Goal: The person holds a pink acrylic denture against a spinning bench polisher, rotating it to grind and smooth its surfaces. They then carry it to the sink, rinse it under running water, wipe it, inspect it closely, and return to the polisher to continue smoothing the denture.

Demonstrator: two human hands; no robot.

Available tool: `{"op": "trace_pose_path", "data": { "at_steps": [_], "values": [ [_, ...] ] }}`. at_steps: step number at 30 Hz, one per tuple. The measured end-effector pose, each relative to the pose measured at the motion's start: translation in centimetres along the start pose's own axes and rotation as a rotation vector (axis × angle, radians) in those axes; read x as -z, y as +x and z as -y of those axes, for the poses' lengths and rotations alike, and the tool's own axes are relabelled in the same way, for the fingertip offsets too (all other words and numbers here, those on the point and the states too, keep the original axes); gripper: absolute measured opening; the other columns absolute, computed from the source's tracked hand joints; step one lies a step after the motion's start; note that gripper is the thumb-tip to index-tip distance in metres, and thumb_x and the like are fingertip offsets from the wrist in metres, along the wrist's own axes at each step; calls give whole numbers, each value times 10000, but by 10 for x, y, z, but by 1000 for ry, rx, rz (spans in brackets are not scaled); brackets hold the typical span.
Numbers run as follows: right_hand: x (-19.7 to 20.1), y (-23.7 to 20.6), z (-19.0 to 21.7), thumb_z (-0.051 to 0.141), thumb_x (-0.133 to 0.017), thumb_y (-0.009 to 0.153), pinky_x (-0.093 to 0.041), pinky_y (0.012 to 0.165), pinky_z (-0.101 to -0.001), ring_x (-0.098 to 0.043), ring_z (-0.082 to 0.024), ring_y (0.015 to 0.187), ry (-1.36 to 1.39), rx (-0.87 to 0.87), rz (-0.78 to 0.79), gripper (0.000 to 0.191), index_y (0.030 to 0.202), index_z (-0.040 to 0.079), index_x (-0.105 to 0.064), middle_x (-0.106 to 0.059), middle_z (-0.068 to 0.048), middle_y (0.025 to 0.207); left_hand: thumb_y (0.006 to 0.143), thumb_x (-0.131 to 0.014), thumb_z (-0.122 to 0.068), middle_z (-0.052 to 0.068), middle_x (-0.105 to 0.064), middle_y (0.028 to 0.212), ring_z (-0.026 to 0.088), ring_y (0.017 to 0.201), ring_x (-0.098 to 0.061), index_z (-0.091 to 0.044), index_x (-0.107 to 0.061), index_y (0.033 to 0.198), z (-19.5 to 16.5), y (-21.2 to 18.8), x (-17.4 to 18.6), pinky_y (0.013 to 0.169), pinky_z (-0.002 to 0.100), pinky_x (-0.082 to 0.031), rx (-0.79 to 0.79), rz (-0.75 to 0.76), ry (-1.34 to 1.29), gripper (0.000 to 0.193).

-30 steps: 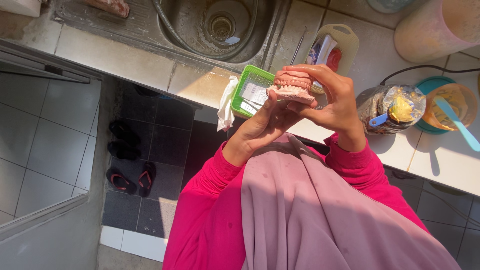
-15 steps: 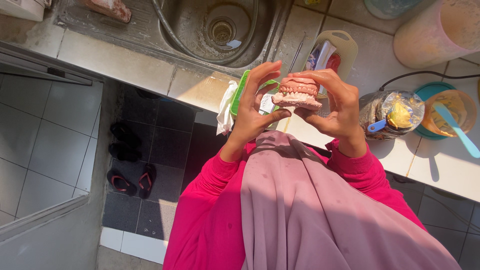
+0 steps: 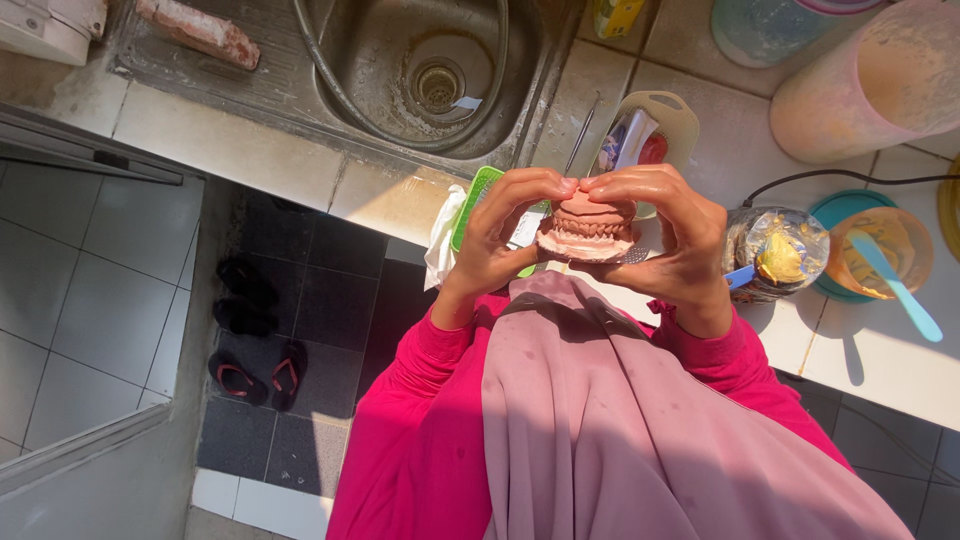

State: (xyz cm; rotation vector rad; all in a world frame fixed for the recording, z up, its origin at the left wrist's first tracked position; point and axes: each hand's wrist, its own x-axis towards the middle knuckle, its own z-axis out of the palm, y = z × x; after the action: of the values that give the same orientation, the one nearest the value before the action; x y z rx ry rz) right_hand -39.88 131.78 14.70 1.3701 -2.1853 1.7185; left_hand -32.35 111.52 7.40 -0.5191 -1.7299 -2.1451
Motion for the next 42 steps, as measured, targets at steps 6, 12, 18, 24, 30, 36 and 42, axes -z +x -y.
{"op": "trace_pose_path", "data": {
  "at_steps": [6,12,18,24,30,36,42],
  "values": [
    [-11,-15,-11,73,-999,655,-580,972,-305,-681,-212,1135,107,-41,-78,673,1225,-6,-650,-667,-128,1231,862,-837,-22,97,-500,1417,218,1321,-545,-56,-536,1408,-6,-8,-5,1174,350,-445,-32,-19,138,625],
    [-25,-26,-40,139,-942,787,-553,1128,-378,-644,-242,1288,652,-149,-5,682,1354,1,-589,-649,-143,1308,772,-870,-172,126,-535,1376,282,1280,-533,-61,-535,1390,-20,-12,-8,1132,382,-441,-76,-78,496,712],
    [-36,-38,-54,186,-928,810,-560,1117,-383,-651,-220,1263,864,-217,-3,658,1344,26,-578,-646,-153,1335,710,-911,-210,107,-544,1357,272,1219,-509,-105,-571,1359,-29,-12,-13,1093,381,-426,-65,-91,594,740],
    [-35,-42,-64,82,-904,846,-538,1131,-397,-629,-232,1281,895,-254,88,593,1326,39,-559,-627,-182,1405,659,-930,-237,88,-528,1272,256,1182,-491,-126,-588,1317,-36,-10,-16,1082,385,-397,-95,-102,610,750],
    [-33,-42,-71,55,-871,871,-520,1142,-399,-612,-246,1315,942,-274,154,546,1306,82,-542,-597,-211,1462,729,-990,-309,57,-525,1249,226,1173,-493,-154,-618,1300,-41,-9,-22,1030,349,-396,-119,-117,665,699],
    [-37,-34,-67,66,-869,885,-518,1170,-425,-607,-269,1369,962,-279,214,552,1308,127,-520,-559,-253,1512,739,-993,-313,48,-528,1246,224,1196,-482,-160,-634,1290,-41,-7,-23,1032,355,-414,-109,-128,659,675],
    [-37,-28,-64,47,-832,883,-495,1170,-377,-564,-220,1346,732,-113,138,525,1335,101,-570,-531,-136,1395,739,-978,-366,24,-571,1200,214,1187,-472,-185,-653,1294,-41,-4,-17,1172,410,-384,-137,-117,695,668]
  ]
}}
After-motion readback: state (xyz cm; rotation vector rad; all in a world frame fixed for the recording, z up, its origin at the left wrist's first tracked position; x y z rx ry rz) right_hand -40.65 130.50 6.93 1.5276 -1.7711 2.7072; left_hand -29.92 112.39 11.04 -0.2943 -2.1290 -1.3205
